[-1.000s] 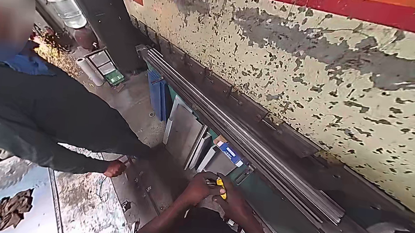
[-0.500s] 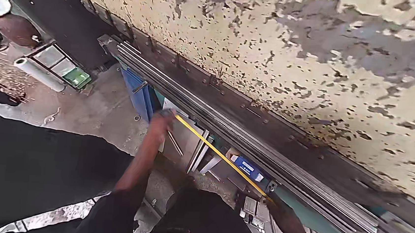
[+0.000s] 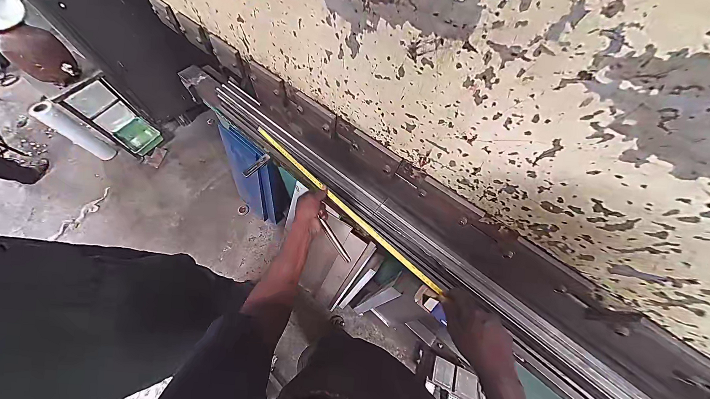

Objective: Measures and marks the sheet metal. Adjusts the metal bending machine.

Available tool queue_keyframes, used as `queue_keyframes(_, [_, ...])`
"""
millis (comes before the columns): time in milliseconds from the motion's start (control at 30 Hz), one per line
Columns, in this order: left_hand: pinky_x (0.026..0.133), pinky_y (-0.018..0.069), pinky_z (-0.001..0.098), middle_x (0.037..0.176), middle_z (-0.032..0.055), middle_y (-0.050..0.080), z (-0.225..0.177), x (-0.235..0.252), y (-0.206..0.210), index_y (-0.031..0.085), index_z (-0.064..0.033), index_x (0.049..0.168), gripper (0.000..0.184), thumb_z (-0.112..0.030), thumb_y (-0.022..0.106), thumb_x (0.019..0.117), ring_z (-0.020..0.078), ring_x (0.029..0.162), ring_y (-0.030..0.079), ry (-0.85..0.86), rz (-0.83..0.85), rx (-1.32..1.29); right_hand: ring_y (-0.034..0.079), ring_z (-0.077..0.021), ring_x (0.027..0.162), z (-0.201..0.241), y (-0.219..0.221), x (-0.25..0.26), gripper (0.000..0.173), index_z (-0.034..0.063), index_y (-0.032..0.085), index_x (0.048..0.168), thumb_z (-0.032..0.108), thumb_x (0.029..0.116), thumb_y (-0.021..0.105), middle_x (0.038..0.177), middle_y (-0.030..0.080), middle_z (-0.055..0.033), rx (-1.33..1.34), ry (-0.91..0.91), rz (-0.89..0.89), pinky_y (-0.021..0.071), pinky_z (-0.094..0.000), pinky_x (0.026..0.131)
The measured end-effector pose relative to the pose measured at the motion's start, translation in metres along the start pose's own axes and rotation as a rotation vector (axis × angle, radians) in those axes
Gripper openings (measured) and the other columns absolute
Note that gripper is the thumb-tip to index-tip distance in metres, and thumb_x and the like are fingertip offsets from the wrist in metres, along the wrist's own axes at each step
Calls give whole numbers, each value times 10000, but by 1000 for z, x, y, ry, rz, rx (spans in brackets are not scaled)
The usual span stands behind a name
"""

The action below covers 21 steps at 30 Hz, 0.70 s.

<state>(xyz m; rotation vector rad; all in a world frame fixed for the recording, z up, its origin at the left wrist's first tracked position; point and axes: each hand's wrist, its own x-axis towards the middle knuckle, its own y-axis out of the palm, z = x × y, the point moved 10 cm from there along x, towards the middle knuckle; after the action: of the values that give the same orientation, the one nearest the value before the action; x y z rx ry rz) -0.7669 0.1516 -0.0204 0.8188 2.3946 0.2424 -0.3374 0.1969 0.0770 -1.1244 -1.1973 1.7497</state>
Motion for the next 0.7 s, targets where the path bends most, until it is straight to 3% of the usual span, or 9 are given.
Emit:
queue_keyframes(167, [390, 350, 241, 606, -42, 398, -57, 114, -26, 546, -146, 949, 160, -273, 632, 995, 84, 425, 352, 79, -135, -52, 684, -529, 935, -106, -29, -35, 389, 58, 707, 1171, 366, 1081, 486, 1024, 709, -279, 11, 16, -99, 497, -761, 753])
queue_keyframes(233, [396, 344, 245, 588, -49, 387, -69, 143, -30, 543, -154, 915, 156, -261, 631, 985, 84, 426, 348, 85, -151, -23, 676, -482, 1061, -144, -32, -53, 475, 57, 703, 1161, 446, 1082, 442, 1119, 709, -254, -4, 94, -99, 494, -724, 873])
queue_keyframes(267, [398, 339, 246, 575, -56, 367, -72, 153, -28, 532, -166, 889, 174, -273, 619, 995, 83, 422, 335, 71, -141, -4, 675, -409, 1128, -162, -32, -60, 527, 113, 696, 1178, 538, 1075, 403, 1179, 716, -191, -44, 171, -90, 500, -669, 934])
queue_keyframes(367, [379, 340, 240, 574, -59, 365, -76, 168, -23, 519, -179, 867, 187, -279, 603, 1001, 76, 405, 322, 59, -116, 11, 653, -362, 1200, -164, -40, -73, 516, 127, 712, 1185, 532, 1073, 413, 1230, 712, -160, -25, 236, -94, 484, -621, 999])
queue_keyframes(433, [391, 347, 240, 620, -45, 408, -76, 171, -24, 557, -171, 929, 136, -274, 623, 989, 78, 429, 346, 59, -128, -1, 662, -438, 1128, -153, -46, -75, 459, 60, 727, 1113, 432, 1069, 462, 1139, 720, -221, 15, 161, -145, 490, -662, 930])
queue_keyframes(500, [410, 338, 251, 614, -44, 398, -75, 173, -26, 547, -175, 907, 160, -286, 634, 982, 86, 443, 348, 47, -154, 11, 667, -454, 1097, -150, -48, -76, 447, 53, 727, 1090, 420, 1065, 472, 1104, 721, -230, 25, 155, -144, 493, -672, 900])
queue_keyframes(633, [419, 360, 270, 684, -14, 456, -73, 177, -24, 587, -161, 1001, 172, -296, 683, 955, 99, 475, 379, 55, -158, 41, 675, -325, 1145, -166, -45, -77, 487, 148, 725, 1130, 542, 1061, 447, 1168, 733, -127, -1, 235, -90, 504, -579, 975])
queue_keyframes(700, [418, 364, 276, 685, -11, 464, -68, 177, -19, 591, -164, 1005, 182, -299, 697, 945, 104, 472, 382, 44, -146, 22, 684, -326, 1121, -172, -50, -79, 470, 132, 730, 1117, 516, 1062, 465, 1144, 736, -141, 19, 215, -103, 513, -571, 957])
